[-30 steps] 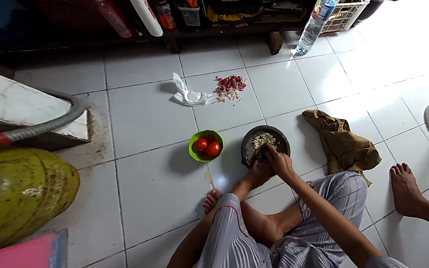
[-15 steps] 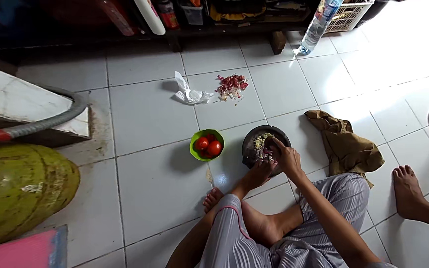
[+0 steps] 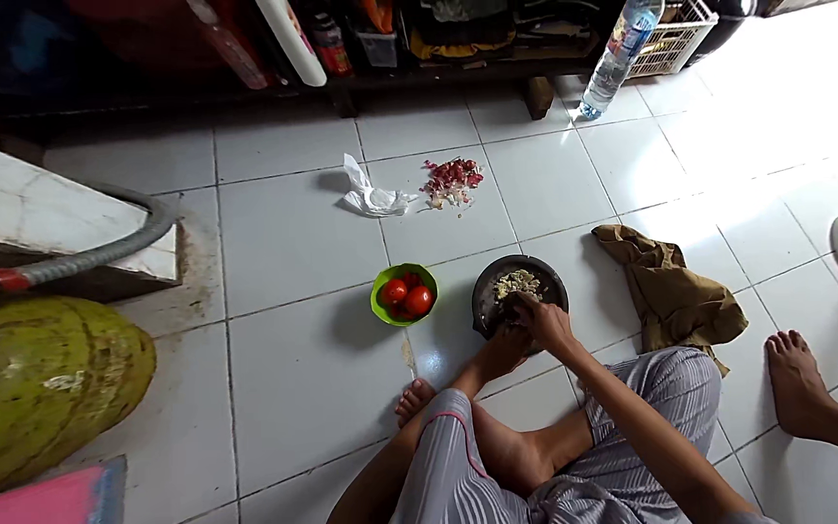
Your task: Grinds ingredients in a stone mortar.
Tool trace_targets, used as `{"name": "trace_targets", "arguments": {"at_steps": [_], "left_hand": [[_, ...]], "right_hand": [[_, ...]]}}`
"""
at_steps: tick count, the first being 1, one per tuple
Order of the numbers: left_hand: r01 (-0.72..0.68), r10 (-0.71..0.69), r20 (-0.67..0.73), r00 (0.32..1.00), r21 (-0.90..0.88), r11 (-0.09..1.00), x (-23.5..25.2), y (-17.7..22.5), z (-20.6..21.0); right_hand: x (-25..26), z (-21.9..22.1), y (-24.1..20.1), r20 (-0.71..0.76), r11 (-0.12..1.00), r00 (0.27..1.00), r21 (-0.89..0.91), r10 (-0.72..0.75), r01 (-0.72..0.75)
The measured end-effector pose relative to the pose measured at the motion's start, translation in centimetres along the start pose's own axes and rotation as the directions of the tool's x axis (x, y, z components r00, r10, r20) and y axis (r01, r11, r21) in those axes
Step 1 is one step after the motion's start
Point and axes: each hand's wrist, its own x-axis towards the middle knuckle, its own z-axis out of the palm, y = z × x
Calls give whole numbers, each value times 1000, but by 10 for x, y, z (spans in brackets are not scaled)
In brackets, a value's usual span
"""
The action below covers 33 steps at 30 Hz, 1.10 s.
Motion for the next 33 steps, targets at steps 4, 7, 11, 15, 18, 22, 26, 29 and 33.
{"name": "trace_targets", "arguments": {"at_steps": [4, 7, 11, 15, 18, 22, 26, 29, 33], "left_hand": [[-43, 41, -142, 989, -8, 999, -1, 0, 4], [103, -85, 296, 952, -48, 994, 5, 7, -15], [50, -45, 99, 994, -48, 998, 4, 3, -7], [73, -68, 190, 979, -23, 997, 4, 10, -16], [122, -97, 354, 930, -50, 991, 11, 8, -25], [-10, 8, -44, 999, -32, 999, -1, 3, 0], [123, -97, 391, 915, -42, 991, 8, 9, -22], [62, -52, 163, 985, -57, 996, 4, 9, -18], [27, -25, 58, 998, -34, 999, -1, 5, -5]], "right_hand": [[-16, -7, -1, -217, 992, 976, 122, -8, 36], [-7, 17, 6, -106, 1000, 994, 22, -1, 3], [-7, -10, 0, -69, 999, 997, 41, 23, -20], [-10, 11, 5, -198, 998, 980, 57, -8, 20], [-1, 2, 7, -41, 999, 998, 12, 39, -39], [-12, -5, 1, -217, 993, 976, 121, 15, 12], [1, 17, 8, -79, 999, 997, 41, 9, -6], [-5, -9, 2, -90, 995, 995, 102, 30, -21], [-6, 13, 3, -206, 994, 978, 98, -22, 44]]}}
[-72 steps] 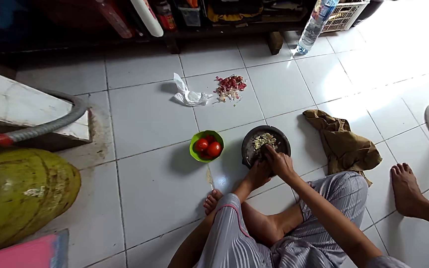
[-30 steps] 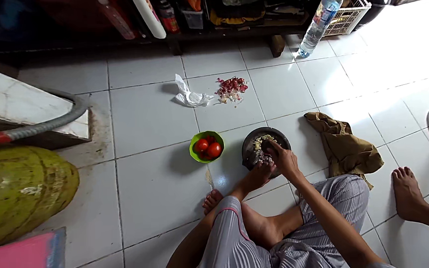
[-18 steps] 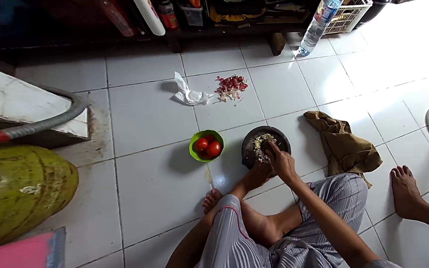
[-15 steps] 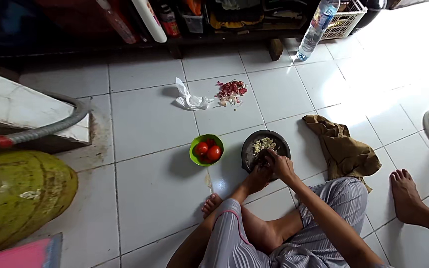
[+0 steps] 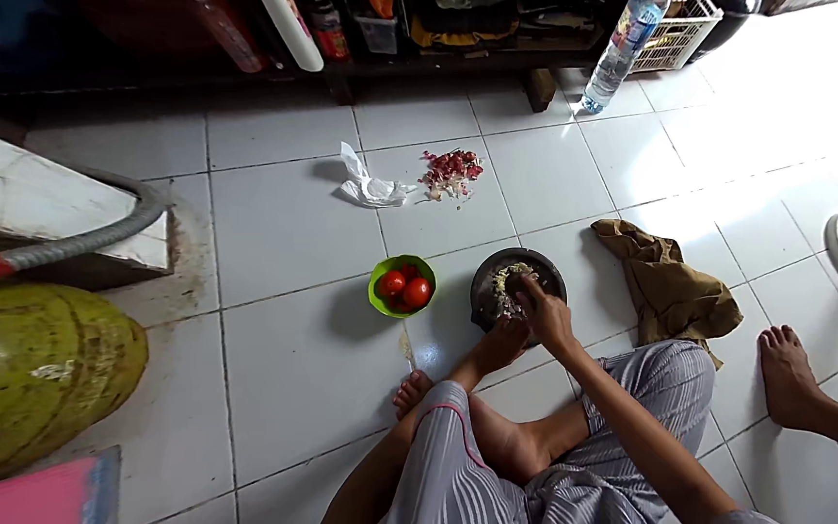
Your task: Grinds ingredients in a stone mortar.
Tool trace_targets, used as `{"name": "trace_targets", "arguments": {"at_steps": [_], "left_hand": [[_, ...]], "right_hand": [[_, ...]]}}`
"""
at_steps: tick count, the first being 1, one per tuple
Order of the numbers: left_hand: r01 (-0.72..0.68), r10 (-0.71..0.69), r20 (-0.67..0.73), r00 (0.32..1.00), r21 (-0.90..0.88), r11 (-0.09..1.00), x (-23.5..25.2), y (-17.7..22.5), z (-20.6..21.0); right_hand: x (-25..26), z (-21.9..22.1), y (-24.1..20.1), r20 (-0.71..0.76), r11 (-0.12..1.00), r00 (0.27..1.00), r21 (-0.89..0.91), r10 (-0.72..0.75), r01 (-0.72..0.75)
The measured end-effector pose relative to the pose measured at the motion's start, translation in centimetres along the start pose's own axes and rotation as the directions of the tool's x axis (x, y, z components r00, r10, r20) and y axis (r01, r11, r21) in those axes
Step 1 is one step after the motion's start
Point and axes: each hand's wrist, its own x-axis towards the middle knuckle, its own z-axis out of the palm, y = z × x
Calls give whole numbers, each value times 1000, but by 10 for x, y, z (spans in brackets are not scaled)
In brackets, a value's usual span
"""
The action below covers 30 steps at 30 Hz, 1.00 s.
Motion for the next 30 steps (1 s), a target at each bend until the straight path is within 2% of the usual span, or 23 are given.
{"name": "trace_targets", "arguments": {"at_steps": [1, 2, 3, 4, 6, 7, 8, 10, 12, 16, 18, 19, 20, 21, 22, 23, 25, 27, 28, 30], "left_hand": [[75, -63, 210, 976, -48, 996, 4, 4, -13], [112, -87, 323, 942, -60, 992, 9, 6, -21], [124, -96, 328, 940, -67, 990, 12, 5, -24], [120, -95, 273, 957, -75, 990, 12, 5, -23], [22, -21, 39, 999, -36, 999, 4, 0, -7], [11, -10, 14, 1000, -19, 1000, 3, 0, -5], [48, -43, 103, 994, -43, 998, 4, 2, -10], [64, -57, 189, 980, -30, 998, 4, 3, -9], [-5, 5, 85, 996, 7, 1000, 4, -4, -2], [-113, 119, -193, 974, 45, 993, -3, -13, 16], [-117, 127, -235, 964, 55, 992, -4, -12, 18], [-98, 102, -172, 980, 33, 995, -4, -10, 12], [-50, 50, -27, 998, 1, 999, -3, -4, 1], [20, -17, 157, 987, -15, 1000, 0, 4, -13], [48, -46, 230, 972, -3, 999, 4, 6, -19], [46, -44, 216, 975, -7, 999, 5, 4, -19], [-61, 61, -34, 998, 5, 998, -1, -7, 7], [-92, 93, -159, 983, 15, 996, -4, -10, 16], [-98, 100, -192, 976, 21, 995, -3, -10, 17], [-89, 94, -169, 981, 35, 995, -2, -10, 15]], "right_hand": [[4, 5, 3, 82, 999, 997, -43, 16, -12], [7, 3, 4, 145, 997, 989, -67, 34, -25], [10, -6, 3, 171, 997, 984, -60, 49, -39], [9, -17, 1, 159, 998, 986, -38, 60, -55], [-3, -24, -1, 65, 997, 995, 2, 70, -71], [-7, -20, 1, 21, 998, 998, 3, 67, -67], [-9, -13, 4, 20, 998, 998, -22, 61, -60], [-6, -1, 9, 122, 994, 990, -91, 70, -59], [4, -11, 7, 174, 994, 982, -95, 72, -56], [3, -36, -7, 34, 998, 997, 4, 69, -69], [2, -30, -8, 29, 998, 998, -28, 58, -57], [5, -20, -5, 67, 998, 997, -56, 43, -39], [8, -10, 1, 128, 996, 991, -85, 38, -27], [10, -4, 6, 174, 994, 984, -106, 37, -18], [12, -4, 9, 189, 994, 982, -107, 27, -7], [14, -11, 9, 186, 996, 982, -88, 30, -13], [9, -28, 5, 109, 999, 993, -35, 35, -32], [-1, -37, 1, -25, 1000, 999, 4, 28, -27], [-5, -38, -1, -61, 1000, 998, -7, 26, -26], [-5, -29, 3, -15, 995, 999, -96, 32, -33]]}}
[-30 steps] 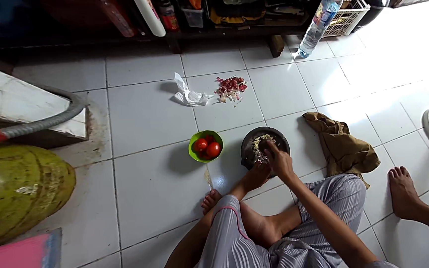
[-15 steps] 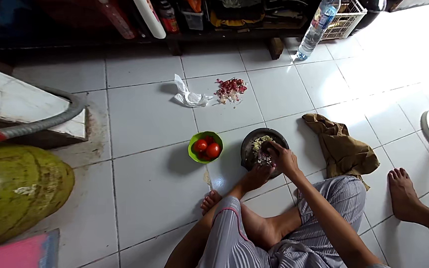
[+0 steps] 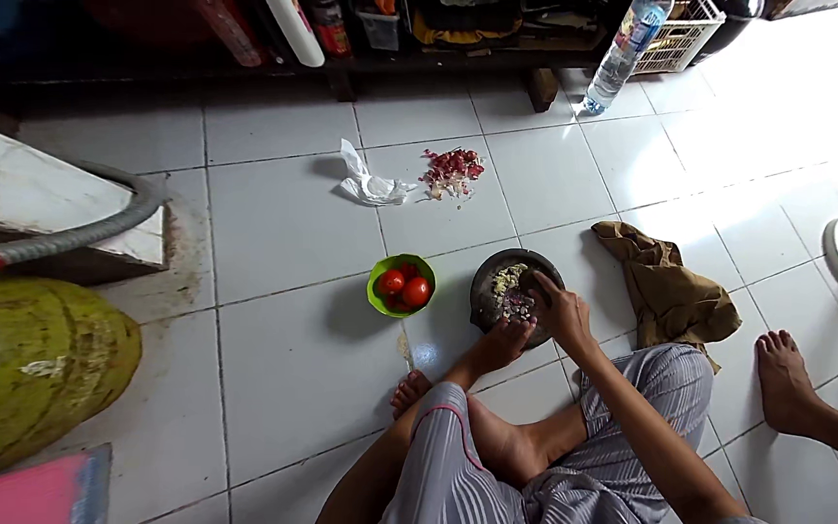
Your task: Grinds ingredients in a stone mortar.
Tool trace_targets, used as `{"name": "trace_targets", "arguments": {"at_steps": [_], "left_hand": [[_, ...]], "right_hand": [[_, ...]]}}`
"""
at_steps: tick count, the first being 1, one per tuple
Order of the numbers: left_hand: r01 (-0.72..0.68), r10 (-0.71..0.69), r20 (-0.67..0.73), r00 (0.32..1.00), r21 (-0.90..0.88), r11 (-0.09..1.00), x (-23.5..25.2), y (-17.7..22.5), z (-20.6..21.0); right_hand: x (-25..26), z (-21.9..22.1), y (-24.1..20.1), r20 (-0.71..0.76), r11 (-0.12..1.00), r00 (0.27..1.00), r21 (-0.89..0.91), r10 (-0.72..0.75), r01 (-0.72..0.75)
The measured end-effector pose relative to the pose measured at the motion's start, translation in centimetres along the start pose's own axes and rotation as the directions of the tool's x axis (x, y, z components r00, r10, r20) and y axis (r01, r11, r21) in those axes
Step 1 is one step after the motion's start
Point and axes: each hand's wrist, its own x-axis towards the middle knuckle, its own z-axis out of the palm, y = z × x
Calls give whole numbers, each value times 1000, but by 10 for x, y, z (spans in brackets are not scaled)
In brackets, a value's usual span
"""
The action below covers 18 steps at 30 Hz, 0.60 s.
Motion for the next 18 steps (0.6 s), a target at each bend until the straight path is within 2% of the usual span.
{"name": "trace_targets", "arguments": {"at_steps": [2, 4, 6, 9, 11, 13, 14, 16, 18], "left_hand": [[14, -17, 92, 996, 29, 999, 2, 3, -3], [13, -19, 134, 991, 43, 999, 5, 2, -6], [57, -54, 180, 982, -14, 998, 6, 5, -11], [120, -107, 230, 967, -45, 992, 8, 10, -20], [149, -130, 373, 919, -23, 989, 14, 13, -30], [94, -102, 328, 939, 39, 995, 12, 11, -26], [110, -103, 346, 932, -1, 994, 13, 10, -27], [70, -61, 198, 978, -37, 997, 6, 7, -15], [45, -43, 122, 992, -19, 999, 2, 6, -10]], "right_hand": [[9, 16, 9, 120, 996, 993, -89, 9, 2], [14, 9, 8, 172, 997, 985, -82, 23, -9], [11, -7, 5, 94, 1000, 995, 7, 26, -27], [6, -4, 3, -81, 998, 997, 66, -2, 7], [13, 11, 8, 17, 1000, 1000, -7, -24, 24], [21, 12, 9, 154, 996, 988, -83, -9, 22], [22, 3, 7, 165, 998, 986, -70, 6, 6], [14, -8, 7, 90, 999, 995, 4, 36, -36], [9, -4, 8, -6, 999, 999, 33, 34, -34]]}}
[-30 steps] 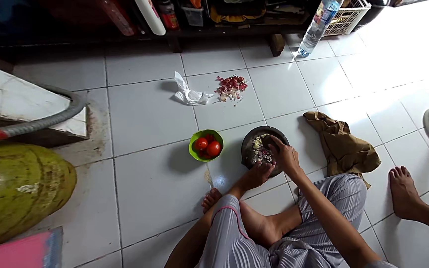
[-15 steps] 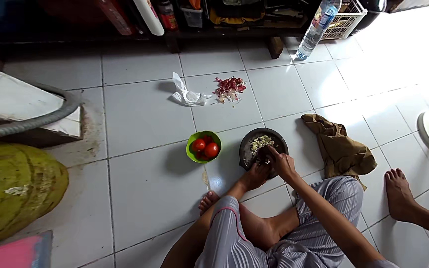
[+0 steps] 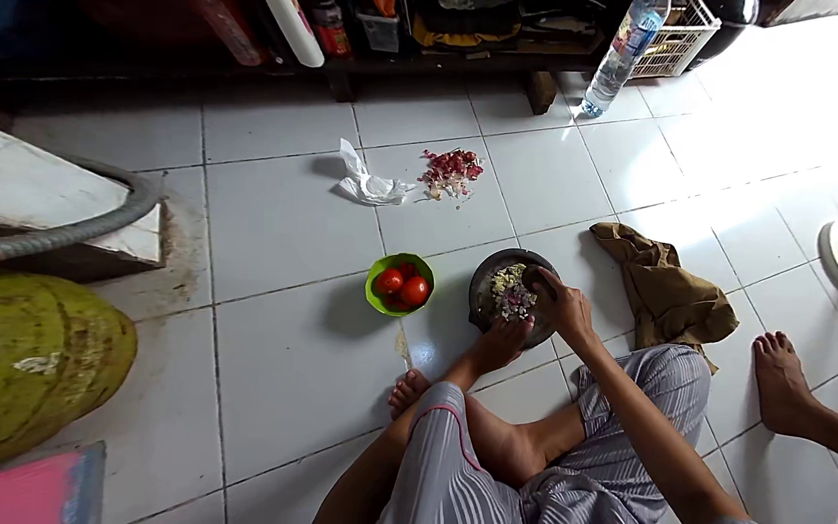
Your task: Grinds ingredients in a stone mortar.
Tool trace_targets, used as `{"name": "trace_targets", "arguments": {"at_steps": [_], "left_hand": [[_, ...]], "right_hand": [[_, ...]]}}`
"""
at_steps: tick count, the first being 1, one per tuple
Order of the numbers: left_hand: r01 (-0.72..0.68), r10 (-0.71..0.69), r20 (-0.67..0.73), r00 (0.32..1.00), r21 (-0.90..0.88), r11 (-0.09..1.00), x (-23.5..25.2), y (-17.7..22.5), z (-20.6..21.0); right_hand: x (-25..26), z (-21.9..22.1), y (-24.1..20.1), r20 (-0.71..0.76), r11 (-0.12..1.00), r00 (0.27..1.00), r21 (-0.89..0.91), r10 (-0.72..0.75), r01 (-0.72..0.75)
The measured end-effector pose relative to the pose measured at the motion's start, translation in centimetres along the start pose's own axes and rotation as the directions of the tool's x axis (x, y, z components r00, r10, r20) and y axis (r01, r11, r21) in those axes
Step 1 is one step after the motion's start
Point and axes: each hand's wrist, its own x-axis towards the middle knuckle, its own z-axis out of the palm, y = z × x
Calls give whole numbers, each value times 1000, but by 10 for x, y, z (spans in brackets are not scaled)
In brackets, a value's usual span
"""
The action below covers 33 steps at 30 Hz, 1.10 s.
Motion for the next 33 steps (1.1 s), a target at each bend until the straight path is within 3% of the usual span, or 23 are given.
{"name": "trace_targets", "arguments": {"at_steps": [4, 8, 10, 11, 13, 17, 20, 24, 27, 33], "left_hand": [[3, -3, 12, 1000, 49, 999, 0, 0, 3], [104, -91, 267, 959, -36, 994, 7, 7, -19], [77, -78, 197, 977, 13, 997, 5, 6, -12], [23, -27, 53, 998, 69, 997, 1, 2, 1], [-27, 39, -84, 996, 138, 990, 1, -5, 12], [17, -17, 3, 1000, -3, 1000, 1, 1, 1], [12, -12, 31, 999, 6, 1000, 3, 0, -2], [-25, 25, -20, 999, 36, 999, 0, -2, 2], [-64, 80, -145, 986, 111, 992, -2, -5, 8], [-49, 62, -122, 991, 108, 993, -2, -4, 5]], "right_hand": [[9, 13, 6, 169, 993, 985, -114, -20, 39], [-3, 1, -4, 112, 996, 994, -81, -13, 23], [-3, 13, -2, 153, 993, 988, -112, -20, 37], [-2, 19, 1, 189, 992, 982, -120, -12, 35], [2, 17, 6, 191, 997, 982, -78, 7, 8], [-12, 5, 16, 29, 997, 999, 71, 40, -42], [-24, 2, 22, -16, 995, 998, 83, 55, -53], [-47, 11, 20, -14, 999, 1000, 40, 8, -7], [-56, 22, 10, 47, 999, 999, -45, -4, 6], [-20, 41, 5, -23, 1000, 1000, 5, -10, 10]]}}
